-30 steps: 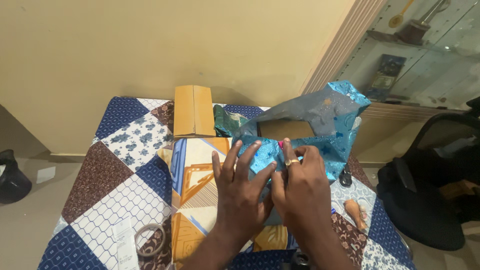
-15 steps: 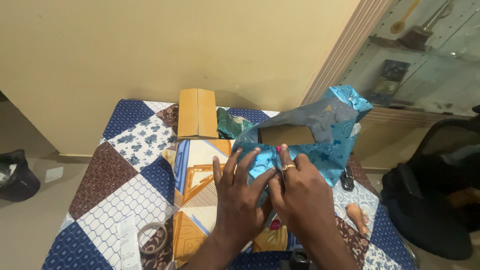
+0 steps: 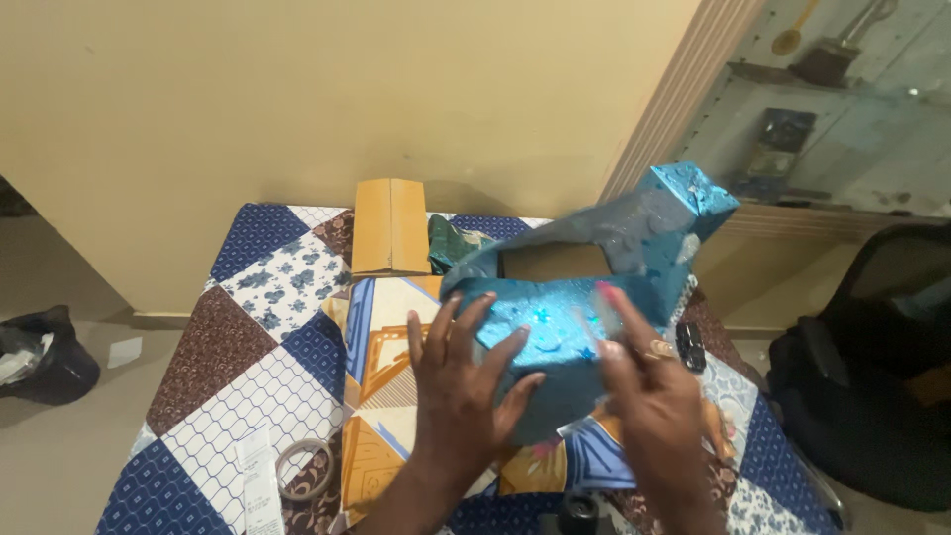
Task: The person opens a small box, removes a stapler and its packaging, and assembles the stapler by inserting a staple cartridge. The person then staples a blue gift bag to a cardboard box on a patterned table.
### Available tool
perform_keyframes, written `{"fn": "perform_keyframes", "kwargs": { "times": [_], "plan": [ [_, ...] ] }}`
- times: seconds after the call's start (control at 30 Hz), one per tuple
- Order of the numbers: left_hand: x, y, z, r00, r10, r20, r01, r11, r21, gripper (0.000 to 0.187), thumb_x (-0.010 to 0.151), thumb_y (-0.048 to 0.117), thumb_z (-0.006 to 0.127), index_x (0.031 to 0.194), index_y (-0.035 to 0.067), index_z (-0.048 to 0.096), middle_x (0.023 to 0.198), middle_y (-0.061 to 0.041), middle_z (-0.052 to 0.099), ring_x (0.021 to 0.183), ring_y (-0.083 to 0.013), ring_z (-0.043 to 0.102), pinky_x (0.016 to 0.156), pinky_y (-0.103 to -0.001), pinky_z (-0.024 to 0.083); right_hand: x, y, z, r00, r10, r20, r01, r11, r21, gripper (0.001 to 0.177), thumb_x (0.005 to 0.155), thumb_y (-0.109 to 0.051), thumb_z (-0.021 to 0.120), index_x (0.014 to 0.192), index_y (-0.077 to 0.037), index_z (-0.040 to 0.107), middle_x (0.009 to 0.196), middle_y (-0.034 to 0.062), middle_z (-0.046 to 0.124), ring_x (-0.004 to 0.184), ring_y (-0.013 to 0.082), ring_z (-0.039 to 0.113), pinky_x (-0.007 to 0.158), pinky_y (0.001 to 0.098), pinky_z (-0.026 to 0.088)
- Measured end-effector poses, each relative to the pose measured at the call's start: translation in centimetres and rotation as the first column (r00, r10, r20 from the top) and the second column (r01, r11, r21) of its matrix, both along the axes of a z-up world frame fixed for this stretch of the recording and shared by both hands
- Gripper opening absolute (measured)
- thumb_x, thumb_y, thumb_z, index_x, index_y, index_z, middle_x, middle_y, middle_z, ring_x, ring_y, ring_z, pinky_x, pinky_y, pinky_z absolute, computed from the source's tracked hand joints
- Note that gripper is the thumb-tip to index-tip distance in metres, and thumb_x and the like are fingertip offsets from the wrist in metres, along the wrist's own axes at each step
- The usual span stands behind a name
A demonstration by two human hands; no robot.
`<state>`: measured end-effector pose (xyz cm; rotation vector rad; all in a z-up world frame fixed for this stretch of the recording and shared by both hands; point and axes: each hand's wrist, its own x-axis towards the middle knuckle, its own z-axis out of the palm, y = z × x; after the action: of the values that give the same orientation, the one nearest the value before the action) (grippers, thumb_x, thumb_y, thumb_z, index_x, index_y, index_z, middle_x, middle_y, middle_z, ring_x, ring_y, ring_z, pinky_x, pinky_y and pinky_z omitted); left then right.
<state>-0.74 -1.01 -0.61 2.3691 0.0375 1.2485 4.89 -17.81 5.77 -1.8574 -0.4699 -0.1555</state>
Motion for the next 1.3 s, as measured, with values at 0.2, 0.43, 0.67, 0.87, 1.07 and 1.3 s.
{"fn": "perform_keyframes", "kwargs": {
  "times": [0.2, 0.43, 0.67, 0.87, 1.07, 1.3],
  "plan": [
    [0.1, 0.1, -0.7, 0.999, 0.044, -0.025, -0.044, 0.999, 0.001, 0.046, 0.083, 0.038, 0.080, 0.125, 0.022, 0.071, 0.147, -0.012, 0.046, 0.143, -0.0397, 0.035, 0.120, -0.067, 0.017, 2.8, -15.1, -9.7, 0.860, 0.100, -0.500, 0.274, 0.736, 0.619, 0.050, 0.099, -0.022, 0.055, 0.147, -0.006, 0.055, 0.088, 0.0053, 0.062, 0.070, 0.0095, 0.058, 0.054, 0.0236, 0.052],
    [-0.3, -1.0, -0.8, 0.996, 0.079, -0.044, -0.078, 0.997, 0.023, 0.046, 0.085, 0.037, 0.079, 0.127, 0.020, 0.070, 0.148, -0.012, 0.047, 0.144, -0.0402, 0.036, 0.123, -0.063, 0.019, 3.9, -29.8, -30.2, 0.507, 0.024, -0.862, 0.741, 0.499, 0.449, 0.035, 0.102, -0.013, 0.056, 0.134, 0.000, 0.054, 0.116, 0.0149, 0.064, 0.090, 0.0213, 0.062, 0.070, 0.0285, 0.057],
    [-0.7, -1.8, 0.1, 0.993, 0.094, -0.067, -0.091, 0.994, 0.053, 0.047, 0.090, 0.034, 0.076, 0.133, 0.018, 0.068, 0.150, -0.016, 0.045, 0.147, -0.0391, 0.033, 0.125, -0.060, 0.021, 6.4, -35.4, -31.3, 0.652, -0.017, -0.758, 0.714, 0.351, 0.606, 0.027, 0.107, -0.007, 0.047, 0.123, 0.011, 0.058, 0.126, 0.0203, 0.061, 0.115, 0.0255, 0.063, 0.099, 0.0375, 0.054],
    [-3.2, -3.8, -0.9, 0.986, 0.164, -0.023, -0.162, 0.983, 0.087, 0.052, 0.093, 0.028, 0.071, 0.140, 0.008, 0.062, 0.154, -0.023, 0.040, 0.148, -0.0412, 0.033, 0.123, -0.062, 0.023, 9.2, -34.5, -31.9, 0.524, -0.543, -0.656, 0.524, 0.813, -0.255, 0.024, 0.101, -0.013, 0.059, 0.119, 0.002, 0.067, 0.115, 0.0154, 0.070, 0.104, 0.0267, 0.069, 0.094, 0.0382, 0.056],
    [-13.1, -5.2, -7.6, 0.927, 0.317, -0.203, -0.328, 0.944, -0.025, 0.040, 0.083, 0.020, 0.070, 0.120, 0.008, 0.067, 0.140, -0.016, 0.050, 0.135, -0.0387, 0.045, 0.114, -0.059, 0.031, 8.7, -22.5, -33.9, 0.557, -0.252, -0.791, 0.137, 0.968, -0.212, 0.024, 0.097, -0.010, 0.062, 0.117, 0.000, 0.068, 0.112, 0.0168, 0.071, 0.100, 0.0283, 0.071, 0.089, 0.0387, 0.057],
    [-25.2, -0.8, -19.4, 0.764, 0.453, -0.459, -0.609, 0.742, -0.282, 0.024, 0.076, 0.012, 0.074, 0.100, 0.016, 0.076, 0.123, -0.011, 0.065, 0.122, -0.0336, 0.058, 0.102, -0.049, 0.044, 2.4, -12.0, -35.9, 0.710, 0.150, -0.688, -0.459, 0.839, -0.291, 0.025, 0.092, -0.006, 0.065, 0.116, -0.001, 0.069, 0.108, 0.0184, 0.073, 0.096, 0.0302, 0.073, 0.083, 0.0392, 0.057]
  ]
}}
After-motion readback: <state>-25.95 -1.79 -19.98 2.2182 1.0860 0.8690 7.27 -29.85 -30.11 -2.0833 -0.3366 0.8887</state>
